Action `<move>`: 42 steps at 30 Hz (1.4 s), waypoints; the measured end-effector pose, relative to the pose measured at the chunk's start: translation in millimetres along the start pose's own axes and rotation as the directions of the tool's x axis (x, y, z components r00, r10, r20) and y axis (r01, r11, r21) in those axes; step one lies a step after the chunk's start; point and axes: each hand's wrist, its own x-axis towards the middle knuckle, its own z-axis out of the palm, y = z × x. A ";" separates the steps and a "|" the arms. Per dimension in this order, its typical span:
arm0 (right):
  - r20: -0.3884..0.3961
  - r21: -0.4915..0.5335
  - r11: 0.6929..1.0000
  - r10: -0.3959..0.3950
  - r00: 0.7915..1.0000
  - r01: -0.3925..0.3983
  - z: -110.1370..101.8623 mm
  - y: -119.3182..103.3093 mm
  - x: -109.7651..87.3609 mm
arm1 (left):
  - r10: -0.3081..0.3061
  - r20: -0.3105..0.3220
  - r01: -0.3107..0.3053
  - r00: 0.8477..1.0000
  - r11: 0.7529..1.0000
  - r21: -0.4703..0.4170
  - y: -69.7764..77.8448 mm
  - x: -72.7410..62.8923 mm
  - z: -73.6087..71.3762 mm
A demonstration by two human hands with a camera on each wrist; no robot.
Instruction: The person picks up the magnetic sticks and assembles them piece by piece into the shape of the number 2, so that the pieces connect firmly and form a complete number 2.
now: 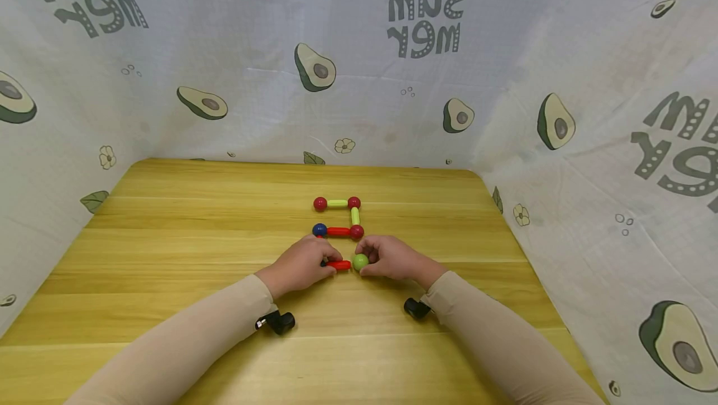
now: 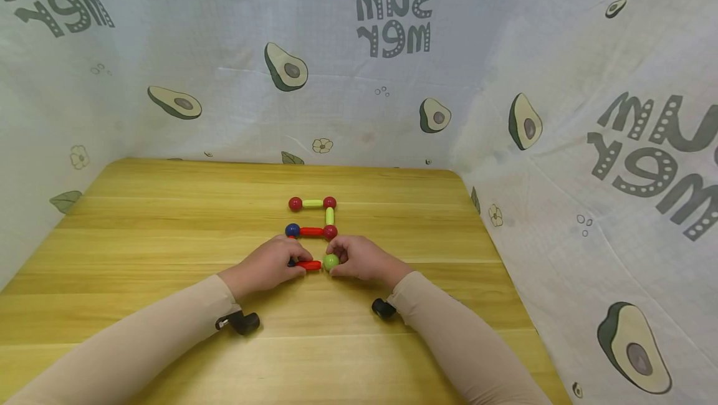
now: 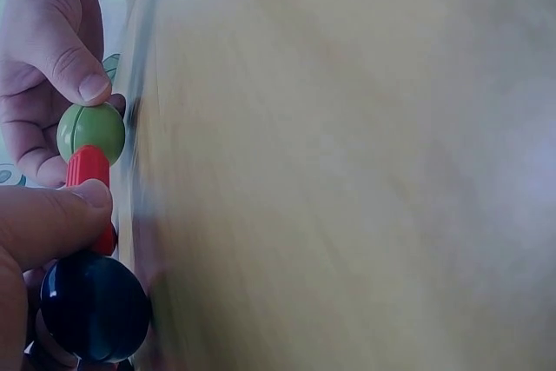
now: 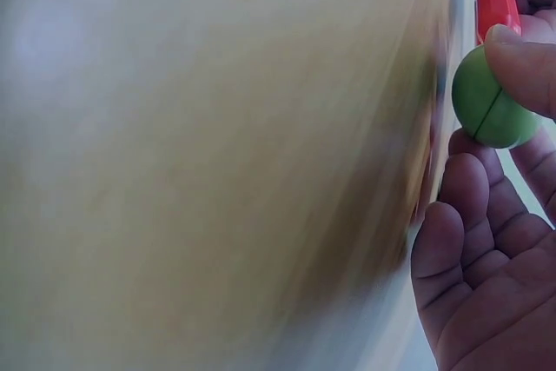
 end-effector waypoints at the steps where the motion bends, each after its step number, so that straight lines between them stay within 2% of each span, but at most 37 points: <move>1: 0.001 0.001 1.000 -0.002 1.000 0.002 0.2 0.3 0.4 | 0.001 -0.001 -0.001 1.000 1.000 0.000 -0.2 0.1 0.2; 14: 0.015 0.010 1.000 -0.017 1.000 0.017 1.9 -0.7 0.7 | 0.019 -0.010 -0.019 1.000 1.000 -0.001 0.4 -0.5 1.7; 42: 0.023 0.014 1.000 -0.011 1.000 0.011 1.4 -0.3 2.1 | 0.003 -0.008 -0.003 1.000 1.000 -0.003 0.8 0.1 1.5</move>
